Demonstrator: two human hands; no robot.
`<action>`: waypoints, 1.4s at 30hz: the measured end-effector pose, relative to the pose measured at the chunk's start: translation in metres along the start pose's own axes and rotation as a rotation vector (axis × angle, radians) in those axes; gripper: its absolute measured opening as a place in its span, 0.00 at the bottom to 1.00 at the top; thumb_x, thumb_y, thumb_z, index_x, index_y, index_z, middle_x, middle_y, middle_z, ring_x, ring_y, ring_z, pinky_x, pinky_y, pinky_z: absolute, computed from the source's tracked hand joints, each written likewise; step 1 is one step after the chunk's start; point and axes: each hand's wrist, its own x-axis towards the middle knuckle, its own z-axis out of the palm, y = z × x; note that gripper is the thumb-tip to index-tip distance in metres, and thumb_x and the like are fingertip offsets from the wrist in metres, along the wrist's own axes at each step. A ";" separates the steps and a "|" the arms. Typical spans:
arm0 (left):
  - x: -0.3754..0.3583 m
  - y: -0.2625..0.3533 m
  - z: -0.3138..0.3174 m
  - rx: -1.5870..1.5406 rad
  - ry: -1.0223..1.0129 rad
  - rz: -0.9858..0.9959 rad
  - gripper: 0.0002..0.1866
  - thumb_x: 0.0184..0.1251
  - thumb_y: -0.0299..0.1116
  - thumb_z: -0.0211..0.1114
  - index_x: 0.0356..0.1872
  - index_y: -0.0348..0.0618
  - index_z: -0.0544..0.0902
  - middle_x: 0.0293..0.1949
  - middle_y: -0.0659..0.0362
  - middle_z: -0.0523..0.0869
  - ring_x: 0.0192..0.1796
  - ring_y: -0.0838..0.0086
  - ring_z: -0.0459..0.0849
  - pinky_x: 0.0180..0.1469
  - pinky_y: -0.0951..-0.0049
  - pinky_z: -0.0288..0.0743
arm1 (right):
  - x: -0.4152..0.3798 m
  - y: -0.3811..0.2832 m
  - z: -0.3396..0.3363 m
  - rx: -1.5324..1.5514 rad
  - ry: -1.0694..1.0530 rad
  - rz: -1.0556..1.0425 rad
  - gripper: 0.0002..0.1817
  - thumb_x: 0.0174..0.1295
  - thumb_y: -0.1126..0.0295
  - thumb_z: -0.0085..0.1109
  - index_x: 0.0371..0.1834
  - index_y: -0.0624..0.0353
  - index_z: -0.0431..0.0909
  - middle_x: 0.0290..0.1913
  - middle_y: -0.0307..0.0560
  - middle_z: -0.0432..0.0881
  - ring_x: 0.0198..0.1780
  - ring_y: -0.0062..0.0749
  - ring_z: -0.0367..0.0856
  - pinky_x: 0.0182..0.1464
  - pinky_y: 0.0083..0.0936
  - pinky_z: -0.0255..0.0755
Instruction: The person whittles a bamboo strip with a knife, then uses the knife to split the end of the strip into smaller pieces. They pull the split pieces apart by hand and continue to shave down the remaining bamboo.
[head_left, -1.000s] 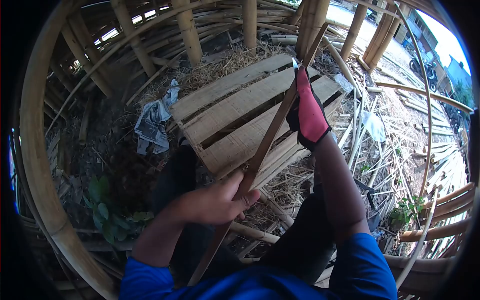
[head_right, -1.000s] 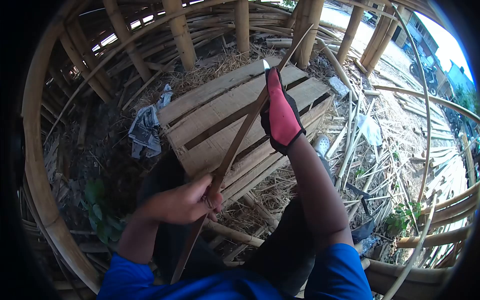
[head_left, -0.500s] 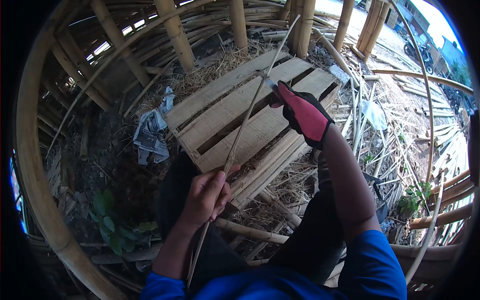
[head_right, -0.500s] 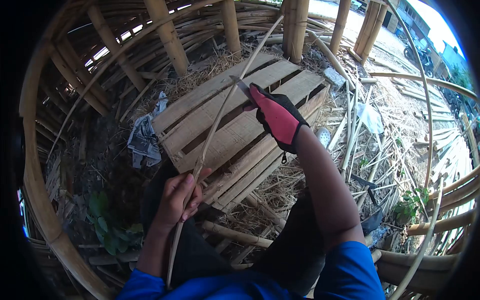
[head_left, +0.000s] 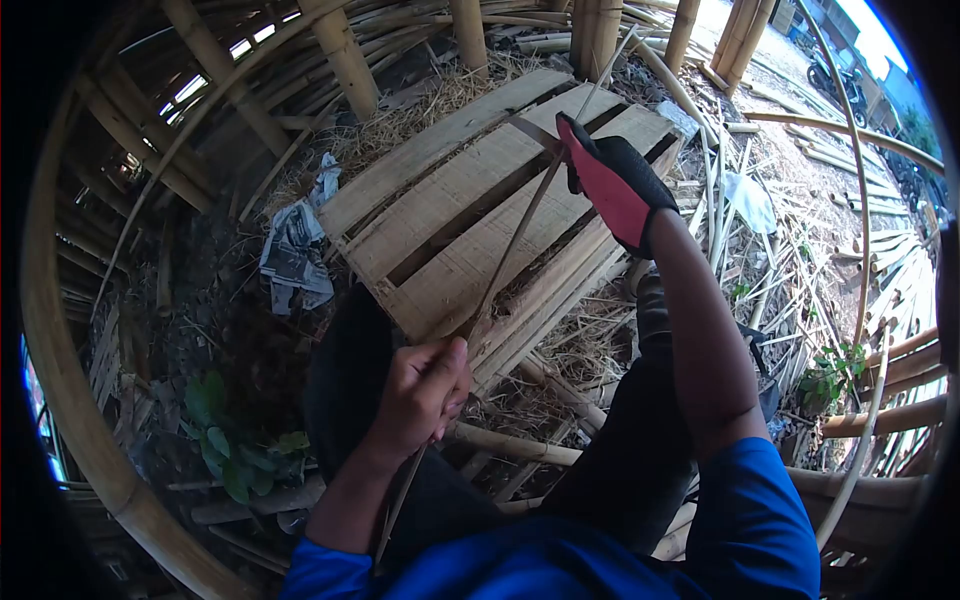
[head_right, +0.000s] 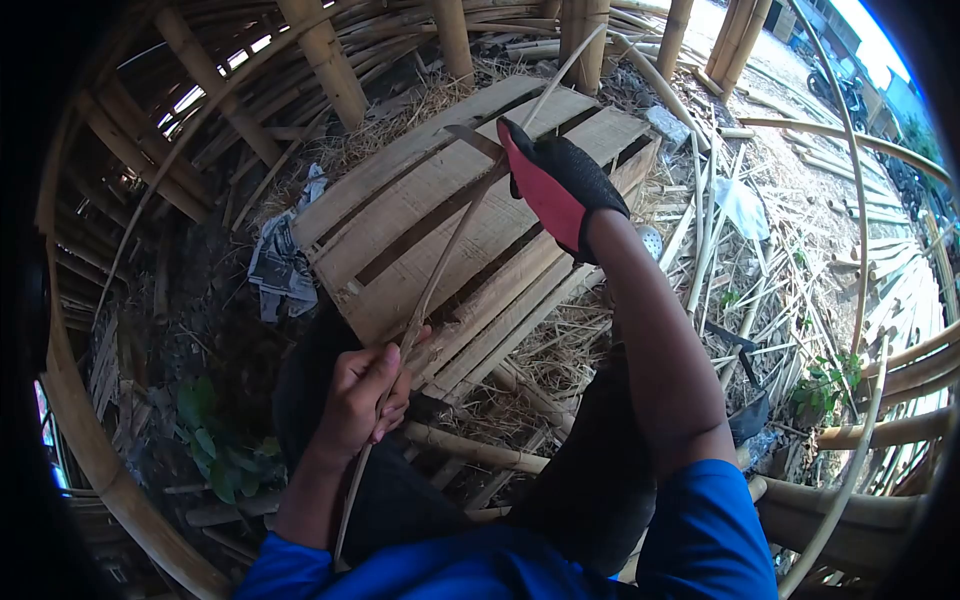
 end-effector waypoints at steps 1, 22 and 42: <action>-0.001 -0.001 -0.002 -0.025 -0.005 -0.019 0.22 0.81 0.42 0.48 0.57 0.33 0.79 0.15 0.67 0.68 0.12 0.87 0.62 0.14 0.84 0.58 | -0.004 -0.004 0.001 0.002 -0.003 0.000 0.41 0.71 0.34 0.33 0.20 0.61 0.75 0.23 0.49 0.75 0.30 0.38 0.74 0.46 0.32 0.68; -0.011 -0.004 -0.008 -0.081 -0.065 0.041 0.19 0.82 0.38 0.47 0.43 0.32 0.80 0.14 0.66 0.67 0.11 0.87 0.63 0.13 0.83 0.59 | -0.048 -0.036 0.013 -0.296 -0.088 -0.092 0.38 0.73 0.39 0.34 0.35 0.64 0.84 0.30 0.64 0.82 0.38 0.59 0.82 0.49 0.43 0.73; -0.007 -0.033 0.007 0.531 0.023 0.102 0.25 0.83 0.49 0.35 0.43 0.38 0.74 0.13 0.70 0.59 0.17 0.87 0.57 0.22 0.78 0.51 | -0.003 0.010 -0.014 -0.365 0.118 -0.100 0.39 0.73 0.40 0.35 0.31 0.67 0.84 0.27 0.64 0.81 0.35 0.55 0.85 0.44 0.41 0.75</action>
